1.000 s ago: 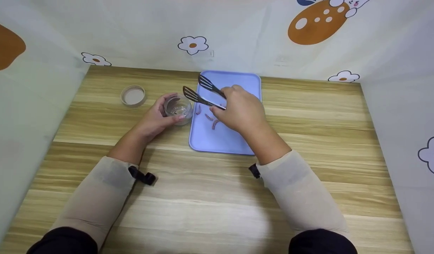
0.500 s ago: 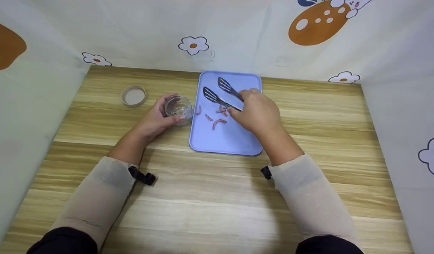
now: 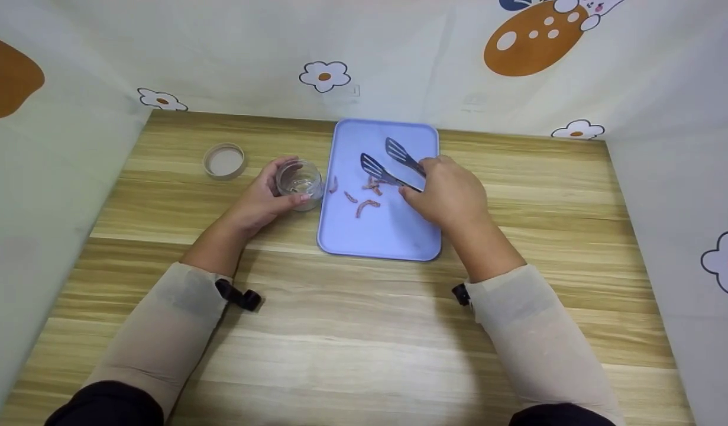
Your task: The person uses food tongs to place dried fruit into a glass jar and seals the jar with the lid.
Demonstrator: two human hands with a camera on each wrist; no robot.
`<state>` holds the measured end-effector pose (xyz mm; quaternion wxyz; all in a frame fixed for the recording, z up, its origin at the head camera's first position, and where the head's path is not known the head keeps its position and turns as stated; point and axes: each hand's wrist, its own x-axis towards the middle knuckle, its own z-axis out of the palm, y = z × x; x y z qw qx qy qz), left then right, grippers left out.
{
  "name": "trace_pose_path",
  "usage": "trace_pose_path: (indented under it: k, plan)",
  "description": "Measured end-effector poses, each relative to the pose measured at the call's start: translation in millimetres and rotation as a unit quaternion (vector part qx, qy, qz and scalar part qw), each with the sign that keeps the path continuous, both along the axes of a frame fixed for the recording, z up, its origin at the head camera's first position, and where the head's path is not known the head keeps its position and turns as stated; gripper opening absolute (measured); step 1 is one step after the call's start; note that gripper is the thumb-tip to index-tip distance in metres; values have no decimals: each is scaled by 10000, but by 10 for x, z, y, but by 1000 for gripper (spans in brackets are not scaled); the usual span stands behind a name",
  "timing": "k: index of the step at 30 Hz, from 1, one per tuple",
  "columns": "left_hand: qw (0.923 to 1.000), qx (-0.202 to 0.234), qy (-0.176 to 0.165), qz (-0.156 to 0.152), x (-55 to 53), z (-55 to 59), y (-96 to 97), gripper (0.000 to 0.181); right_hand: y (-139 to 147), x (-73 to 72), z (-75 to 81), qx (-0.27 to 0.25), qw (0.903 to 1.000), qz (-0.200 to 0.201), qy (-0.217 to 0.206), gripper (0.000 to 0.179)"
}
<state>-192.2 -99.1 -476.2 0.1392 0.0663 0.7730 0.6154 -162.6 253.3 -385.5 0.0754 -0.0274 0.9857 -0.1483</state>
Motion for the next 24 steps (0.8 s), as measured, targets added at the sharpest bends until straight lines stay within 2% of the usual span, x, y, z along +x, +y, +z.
trace_pose_path:
  k: [12,24]
  plan:
    - [10000,-74,-20,18,-10,0,9,95,132,30,-111,106,9999,-36,-63,68]
    - [9994,-331,-84,41,-7,1,-7,98,209,47,-187,149,9998,-35,-147,67]
